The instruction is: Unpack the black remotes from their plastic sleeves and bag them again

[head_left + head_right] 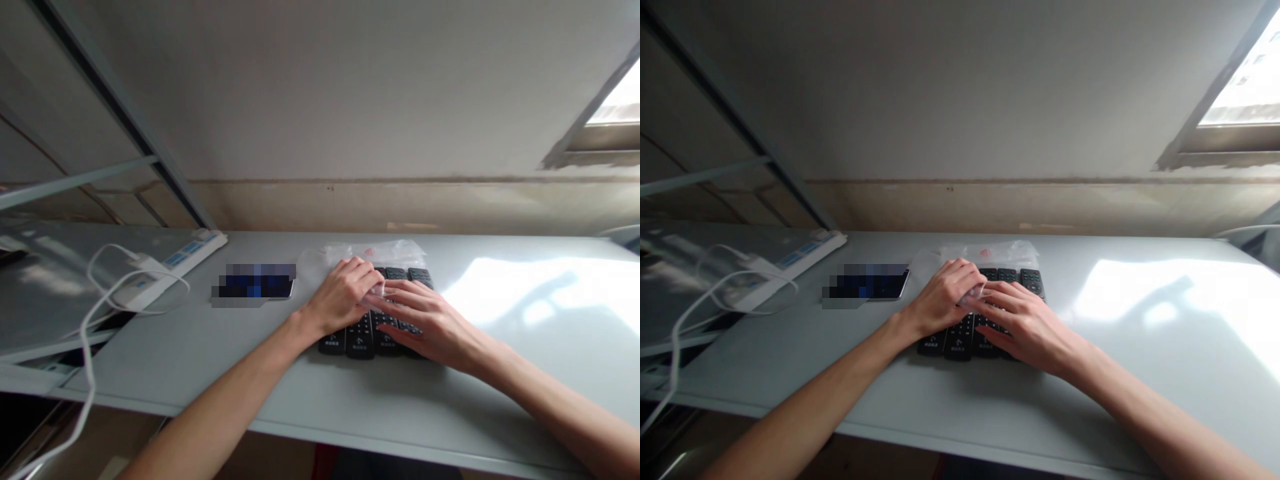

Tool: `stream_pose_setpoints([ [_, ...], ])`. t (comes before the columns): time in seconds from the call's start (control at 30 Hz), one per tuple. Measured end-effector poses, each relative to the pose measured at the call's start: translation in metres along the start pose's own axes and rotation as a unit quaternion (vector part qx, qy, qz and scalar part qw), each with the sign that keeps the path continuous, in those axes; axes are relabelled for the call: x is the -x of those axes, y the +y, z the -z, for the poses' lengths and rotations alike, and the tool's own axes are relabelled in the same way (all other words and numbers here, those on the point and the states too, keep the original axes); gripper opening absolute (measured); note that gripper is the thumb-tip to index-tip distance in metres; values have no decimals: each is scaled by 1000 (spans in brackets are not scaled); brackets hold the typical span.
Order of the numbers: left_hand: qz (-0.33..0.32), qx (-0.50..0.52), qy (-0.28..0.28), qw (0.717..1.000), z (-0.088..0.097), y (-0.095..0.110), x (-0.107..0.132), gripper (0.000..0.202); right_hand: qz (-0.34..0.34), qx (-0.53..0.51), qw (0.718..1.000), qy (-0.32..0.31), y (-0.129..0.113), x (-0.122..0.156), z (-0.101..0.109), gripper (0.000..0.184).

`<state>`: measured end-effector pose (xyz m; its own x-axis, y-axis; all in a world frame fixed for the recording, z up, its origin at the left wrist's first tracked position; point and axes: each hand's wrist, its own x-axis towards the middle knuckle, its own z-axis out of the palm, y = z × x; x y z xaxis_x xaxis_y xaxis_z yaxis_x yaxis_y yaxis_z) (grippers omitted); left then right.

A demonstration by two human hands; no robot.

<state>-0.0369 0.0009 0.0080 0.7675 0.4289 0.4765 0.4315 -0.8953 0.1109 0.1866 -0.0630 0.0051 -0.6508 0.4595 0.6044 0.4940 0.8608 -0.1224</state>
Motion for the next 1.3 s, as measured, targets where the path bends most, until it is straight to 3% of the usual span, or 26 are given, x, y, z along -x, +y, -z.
stream_pose_setpoints([
  [0.17, -18, -16, -9, 1000, -1, 0, -2, 12, 4, 10, 999, -51, -10, -5, 1, 35],
  [0.4, -12, 3, 11, 1000, -3, -3, 1, 16, 9, 39, 999, -34, -9, -6, 4, 36],
  [0.63, -26, -15, -8, 1000, -4, 8, -3, 9, 0, 40, 996, -80, -13, -7, 0, 24],
  [0.8, -6, 17, -24, 1000, -5, 3, -2, 10, -23, 17, 998, -49, -12, -7, 1, 32],
  [0.9, 0, 24, -21, 999, -7, 1, -1, 9, -30, -24, 999, 12, -13, -9, 11, 24],
  [1.03, 12, 31, -11, 999, -7, 2, -1, 12, -149, 14, 985, 86, -21, 6, 25, 18],
  [1.1, 16, 37, -16, 999, -7, 2, -1, 14, -227, 73, 968, 74, -29, 25, 26, 23],
  [1.17, 19, 39, -20, 999, -6, 2, 0, 14, -284, 127, 949, 52, -38, 48, 24, 43],
  [1.3, 19, 32, -2, 999, -3, 1, 2, 26, -353, 141, 925, 21, -51, 89, 17, 61],
])
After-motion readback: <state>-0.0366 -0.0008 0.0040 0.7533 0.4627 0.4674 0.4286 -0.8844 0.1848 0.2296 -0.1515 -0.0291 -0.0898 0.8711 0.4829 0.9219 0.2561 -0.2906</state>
